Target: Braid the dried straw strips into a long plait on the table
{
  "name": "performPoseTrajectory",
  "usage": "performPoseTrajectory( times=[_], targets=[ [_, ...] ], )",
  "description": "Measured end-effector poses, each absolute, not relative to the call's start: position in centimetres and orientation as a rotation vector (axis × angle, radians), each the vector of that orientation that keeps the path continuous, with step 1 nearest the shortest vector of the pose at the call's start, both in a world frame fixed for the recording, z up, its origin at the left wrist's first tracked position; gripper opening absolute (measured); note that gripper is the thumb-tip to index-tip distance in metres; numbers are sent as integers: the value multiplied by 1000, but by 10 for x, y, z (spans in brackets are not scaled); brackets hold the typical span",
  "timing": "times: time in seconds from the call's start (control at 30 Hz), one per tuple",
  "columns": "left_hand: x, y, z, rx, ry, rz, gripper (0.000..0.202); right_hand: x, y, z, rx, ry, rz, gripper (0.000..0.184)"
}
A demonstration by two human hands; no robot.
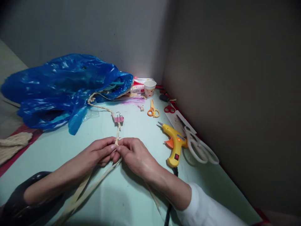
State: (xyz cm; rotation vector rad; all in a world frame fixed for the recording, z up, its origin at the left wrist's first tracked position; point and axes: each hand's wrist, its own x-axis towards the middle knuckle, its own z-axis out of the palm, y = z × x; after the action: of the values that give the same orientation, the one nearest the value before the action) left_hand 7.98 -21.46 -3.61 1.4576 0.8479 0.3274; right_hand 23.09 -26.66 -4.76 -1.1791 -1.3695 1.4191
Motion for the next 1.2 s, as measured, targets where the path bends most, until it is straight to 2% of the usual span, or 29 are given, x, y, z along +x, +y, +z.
performPoseTrajectory(
  times=[0.07, 0.2, 0.4, 0.77, 0.93, 1.07, 1.2],
  targets=[
    [78, -215, -36, 1443, 847, 330, 19, 230, -269, -47, -1249, -1419, 1361, 28],
    [75, -217, -33, 1219, 907, 313, 13, 230, -275, -47, -1370, -1489, 1158, 10],
    [81, -226, -35, 1122, 1014, 427, 15, 229, -275, -50, -1429, -1545, 1078, 6],
    [75, -227, -44, 1224, 850, 519, 9, 236, -271, -40, -1240, -1213, 1549, 14],
    [72, -227, -39, 1450, 971, 481, 12, 241, -267, -39, -1089, -932, 1856, 16],
    [72, -227, -40, 1648, 1146, 435, 15, 241, -266, -37, -1089, -817, 1940, 21],
    [74, -229, -42, 1728, 1237, 469, 16, 242, -266, -37, -1058, -857, 1940, 18]
  ],
)
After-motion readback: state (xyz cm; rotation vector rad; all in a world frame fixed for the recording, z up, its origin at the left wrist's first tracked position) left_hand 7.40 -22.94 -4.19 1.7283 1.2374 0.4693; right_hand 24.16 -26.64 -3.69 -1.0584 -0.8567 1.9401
